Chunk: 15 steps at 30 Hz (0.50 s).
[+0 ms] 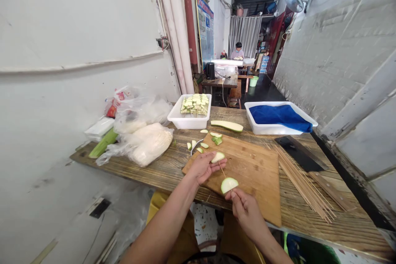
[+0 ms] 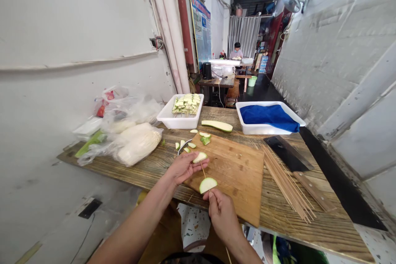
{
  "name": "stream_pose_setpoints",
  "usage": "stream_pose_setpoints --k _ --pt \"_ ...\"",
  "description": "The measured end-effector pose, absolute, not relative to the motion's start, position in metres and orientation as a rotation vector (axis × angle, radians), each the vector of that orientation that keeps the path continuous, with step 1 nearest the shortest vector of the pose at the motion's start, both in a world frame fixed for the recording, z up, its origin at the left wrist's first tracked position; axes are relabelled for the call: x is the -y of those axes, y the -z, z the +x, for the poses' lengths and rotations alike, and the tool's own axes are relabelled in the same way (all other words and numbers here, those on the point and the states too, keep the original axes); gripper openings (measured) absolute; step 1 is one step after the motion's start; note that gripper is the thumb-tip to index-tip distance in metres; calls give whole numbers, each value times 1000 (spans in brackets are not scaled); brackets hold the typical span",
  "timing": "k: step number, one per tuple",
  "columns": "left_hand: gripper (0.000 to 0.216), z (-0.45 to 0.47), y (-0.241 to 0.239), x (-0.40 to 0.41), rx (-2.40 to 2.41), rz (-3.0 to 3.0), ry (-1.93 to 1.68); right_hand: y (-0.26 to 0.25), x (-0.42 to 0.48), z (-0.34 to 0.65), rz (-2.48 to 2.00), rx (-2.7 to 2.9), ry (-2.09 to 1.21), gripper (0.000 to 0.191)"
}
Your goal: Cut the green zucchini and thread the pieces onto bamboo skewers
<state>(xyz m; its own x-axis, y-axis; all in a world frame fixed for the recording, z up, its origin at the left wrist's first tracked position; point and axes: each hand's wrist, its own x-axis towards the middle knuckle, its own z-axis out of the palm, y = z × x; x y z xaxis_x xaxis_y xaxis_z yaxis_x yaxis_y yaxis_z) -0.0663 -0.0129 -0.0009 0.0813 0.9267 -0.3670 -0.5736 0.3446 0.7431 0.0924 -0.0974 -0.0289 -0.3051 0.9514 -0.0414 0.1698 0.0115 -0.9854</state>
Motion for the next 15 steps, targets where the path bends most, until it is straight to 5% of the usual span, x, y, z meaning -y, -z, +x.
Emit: stream_pose_setpoints --k 15 --pt "8 -63 2 17 -897 404 -1154 42 98 87 -1161 1518 -1340 36"
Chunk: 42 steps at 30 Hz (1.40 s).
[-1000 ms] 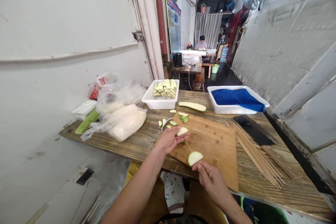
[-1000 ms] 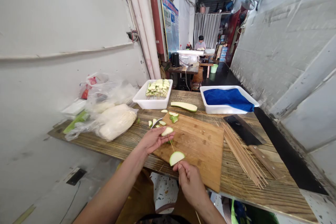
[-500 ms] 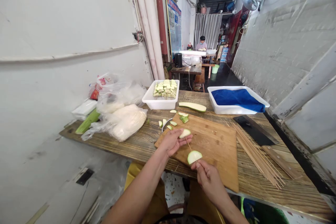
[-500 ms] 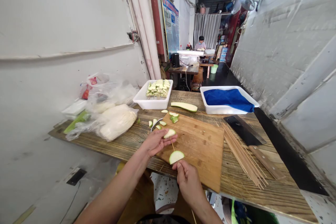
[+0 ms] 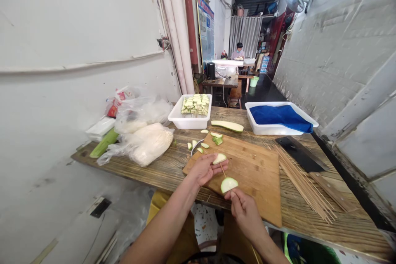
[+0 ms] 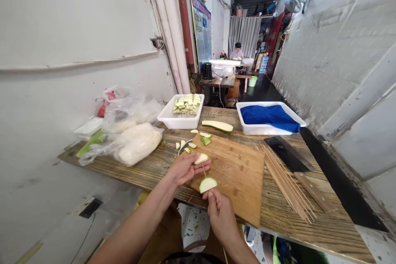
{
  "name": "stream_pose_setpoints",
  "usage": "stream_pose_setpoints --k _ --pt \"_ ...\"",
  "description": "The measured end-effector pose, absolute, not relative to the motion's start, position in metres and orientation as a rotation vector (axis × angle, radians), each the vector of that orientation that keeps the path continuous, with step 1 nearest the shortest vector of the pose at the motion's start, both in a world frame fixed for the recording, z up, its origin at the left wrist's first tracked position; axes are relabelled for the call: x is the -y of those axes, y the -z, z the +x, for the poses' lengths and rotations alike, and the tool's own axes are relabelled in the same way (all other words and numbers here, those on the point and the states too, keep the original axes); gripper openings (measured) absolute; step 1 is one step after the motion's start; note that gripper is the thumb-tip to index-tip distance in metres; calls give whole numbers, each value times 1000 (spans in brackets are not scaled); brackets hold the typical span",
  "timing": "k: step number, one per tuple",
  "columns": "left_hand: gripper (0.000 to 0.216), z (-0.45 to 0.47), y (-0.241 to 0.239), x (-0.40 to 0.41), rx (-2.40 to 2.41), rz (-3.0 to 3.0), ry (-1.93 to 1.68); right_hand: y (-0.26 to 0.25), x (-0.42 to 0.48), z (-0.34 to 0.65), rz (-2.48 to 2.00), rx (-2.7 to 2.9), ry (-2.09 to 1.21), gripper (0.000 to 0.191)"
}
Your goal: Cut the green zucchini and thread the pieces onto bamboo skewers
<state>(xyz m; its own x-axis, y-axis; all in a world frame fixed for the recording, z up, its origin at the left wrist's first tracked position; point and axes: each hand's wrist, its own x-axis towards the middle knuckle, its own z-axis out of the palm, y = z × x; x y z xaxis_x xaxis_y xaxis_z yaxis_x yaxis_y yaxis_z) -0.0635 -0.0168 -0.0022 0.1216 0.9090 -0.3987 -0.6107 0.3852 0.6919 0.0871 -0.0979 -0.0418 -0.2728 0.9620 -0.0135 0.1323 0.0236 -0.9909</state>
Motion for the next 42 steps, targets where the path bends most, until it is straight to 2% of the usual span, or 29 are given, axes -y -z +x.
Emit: stream_pose_setpoints --k 24,32,37,42 --pt "16 -46 12 26 -897 517 -1096 46 79 82 -1164 1533 -1182 32" --pt "25 -42 12 32 -861 570 -1138 47 72 100 -1186 1518 -1175 33" --pt "30 -77 7 20 -1408 1096 -1456 50 62 134 -1299 1414 -1035 35" --pt "41 -80 13 15 -1693 1862 -922 56 57 141 -1312 1386 -1035 34"
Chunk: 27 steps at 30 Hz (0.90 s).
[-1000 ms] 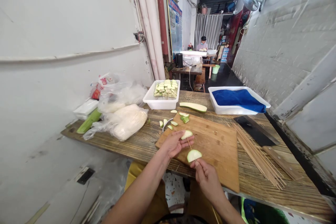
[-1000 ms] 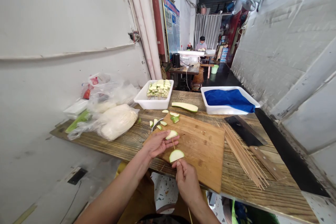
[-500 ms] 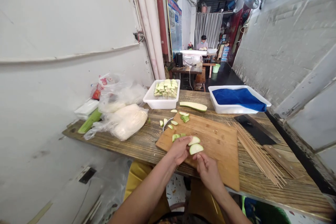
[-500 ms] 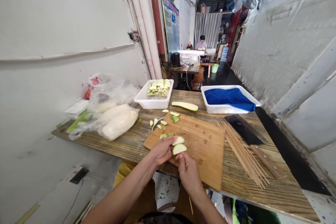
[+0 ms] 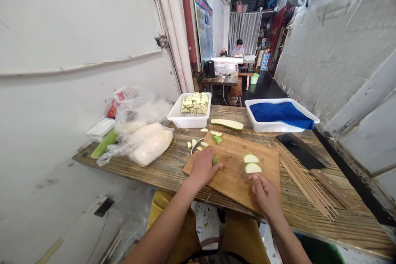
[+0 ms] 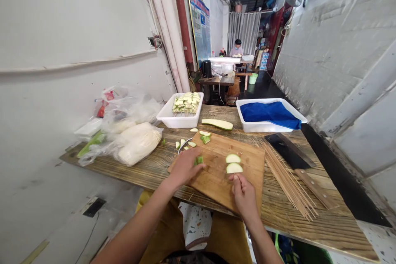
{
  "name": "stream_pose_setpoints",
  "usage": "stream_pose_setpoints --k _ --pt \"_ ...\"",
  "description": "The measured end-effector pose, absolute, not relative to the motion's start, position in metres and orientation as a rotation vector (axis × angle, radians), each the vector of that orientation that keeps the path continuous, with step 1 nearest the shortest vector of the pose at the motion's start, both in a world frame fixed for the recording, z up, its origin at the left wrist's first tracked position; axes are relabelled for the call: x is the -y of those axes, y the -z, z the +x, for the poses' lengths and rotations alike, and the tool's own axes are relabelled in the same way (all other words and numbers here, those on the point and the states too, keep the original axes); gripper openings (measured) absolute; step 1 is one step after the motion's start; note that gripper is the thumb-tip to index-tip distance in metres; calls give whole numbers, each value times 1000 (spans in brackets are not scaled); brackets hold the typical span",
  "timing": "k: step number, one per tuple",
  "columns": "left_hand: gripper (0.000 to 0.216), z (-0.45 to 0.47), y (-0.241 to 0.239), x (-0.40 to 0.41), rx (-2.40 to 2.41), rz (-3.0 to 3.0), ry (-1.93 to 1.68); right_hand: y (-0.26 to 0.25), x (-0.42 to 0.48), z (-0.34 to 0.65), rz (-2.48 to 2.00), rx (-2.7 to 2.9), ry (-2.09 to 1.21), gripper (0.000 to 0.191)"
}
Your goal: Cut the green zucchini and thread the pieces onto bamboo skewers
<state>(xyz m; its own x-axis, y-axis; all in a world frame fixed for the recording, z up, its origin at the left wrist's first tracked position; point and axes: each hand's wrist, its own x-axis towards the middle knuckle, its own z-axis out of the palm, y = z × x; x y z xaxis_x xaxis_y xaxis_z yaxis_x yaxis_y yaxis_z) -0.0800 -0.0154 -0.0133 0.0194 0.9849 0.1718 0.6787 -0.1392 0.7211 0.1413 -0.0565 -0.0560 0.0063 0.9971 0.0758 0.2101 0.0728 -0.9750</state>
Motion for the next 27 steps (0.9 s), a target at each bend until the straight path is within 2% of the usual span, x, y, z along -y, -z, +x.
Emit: stream_pose_setpoints --k 4,9,11,16,21,27 --pt "38 -74 23 13 -1723 2057 -639 57 58 140 -1305 1375 -1059 34" --pt "33 -79 30 7 -1557 2166 -645 57 58 141 -1310 1400 -1064 34" --pt "39 -81 31 7 -1508 2147 -672 58 58 141 -1309 1413 -1056 36" --pt "73 -94 28 8 -1467 2003 -741 59 59 141 -1297 1427 -1061 37" --pt "36 -110 18 -4 -1682 2004 -782 61 59 142 -1287 1450 -1044 36" --pt "35 -92 16 -51 -1823 2172 -610 63 60 140 -1293 1505 -966 33"
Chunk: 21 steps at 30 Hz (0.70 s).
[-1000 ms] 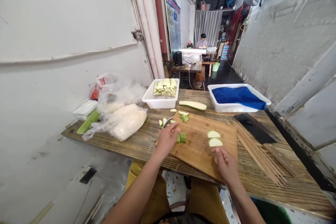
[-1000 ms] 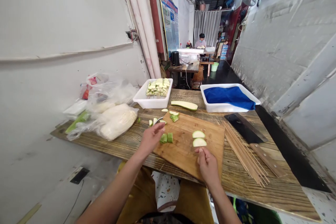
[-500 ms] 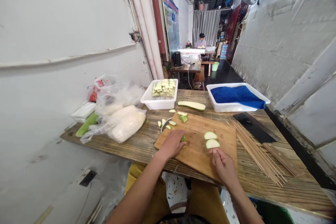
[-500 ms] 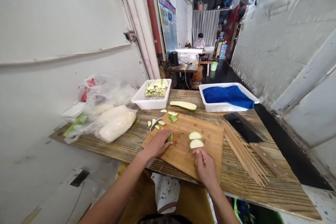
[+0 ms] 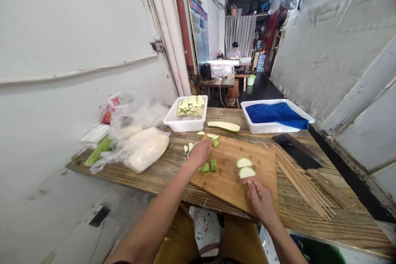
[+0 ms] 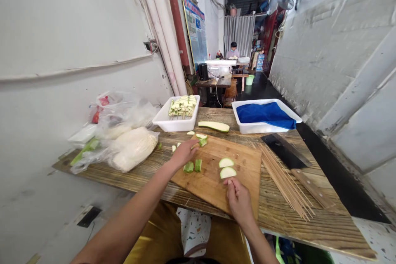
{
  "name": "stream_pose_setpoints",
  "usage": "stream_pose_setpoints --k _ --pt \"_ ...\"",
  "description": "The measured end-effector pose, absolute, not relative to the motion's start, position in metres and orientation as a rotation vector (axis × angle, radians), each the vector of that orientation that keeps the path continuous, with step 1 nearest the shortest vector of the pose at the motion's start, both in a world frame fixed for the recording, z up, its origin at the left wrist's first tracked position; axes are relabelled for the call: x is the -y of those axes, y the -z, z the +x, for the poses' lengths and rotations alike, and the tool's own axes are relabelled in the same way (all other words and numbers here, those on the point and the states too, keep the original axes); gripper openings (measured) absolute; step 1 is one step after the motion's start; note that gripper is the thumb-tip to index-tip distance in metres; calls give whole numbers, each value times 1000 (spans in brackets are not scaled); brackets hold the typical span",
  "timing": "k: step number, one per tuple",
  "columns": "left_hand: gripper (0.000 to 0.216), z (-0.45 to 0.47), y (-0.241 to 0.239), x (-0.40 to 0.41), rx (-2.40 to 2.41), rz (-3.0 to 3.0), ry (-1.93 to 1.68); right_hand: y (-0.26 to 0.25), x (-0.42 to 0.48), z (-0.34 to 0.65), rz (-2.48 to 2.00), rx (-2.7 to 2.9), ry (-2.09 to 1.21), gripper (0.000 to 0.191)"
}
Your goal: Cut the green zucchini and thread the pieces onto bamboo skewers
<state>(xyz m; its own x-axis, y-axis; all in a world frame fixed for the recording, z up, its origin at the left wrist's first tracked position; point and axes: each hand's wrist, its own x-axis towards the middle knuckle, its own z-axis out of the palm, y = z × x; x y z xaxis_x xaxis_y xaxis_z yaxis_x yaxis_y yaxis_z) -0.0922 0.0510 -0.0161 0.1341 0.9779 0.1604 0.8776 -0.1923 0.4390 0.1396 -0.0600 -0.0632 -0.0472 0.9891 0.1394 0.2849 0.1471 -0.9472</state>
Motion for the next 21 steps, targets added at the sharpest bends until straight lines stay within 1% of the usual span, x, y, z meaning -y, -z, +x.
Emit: stream_pose_setpoints --k 5,12,17,21 --pt "33 -68 26 -82 -1913 2164 -549 63 63 139 -1306 1545 -922 32" --pt "29 -59 26 -86 -1945 2183 -514 58 62 139 -1317 1595 -833 32" --pt "36 -72 12 -65 -1784 2241 -477 54 63 138 -1327 1584 -827 33" --pt "57 -81 9 -38 -1573 2305 -314 53 63 137 -1320 1586 -823 33"
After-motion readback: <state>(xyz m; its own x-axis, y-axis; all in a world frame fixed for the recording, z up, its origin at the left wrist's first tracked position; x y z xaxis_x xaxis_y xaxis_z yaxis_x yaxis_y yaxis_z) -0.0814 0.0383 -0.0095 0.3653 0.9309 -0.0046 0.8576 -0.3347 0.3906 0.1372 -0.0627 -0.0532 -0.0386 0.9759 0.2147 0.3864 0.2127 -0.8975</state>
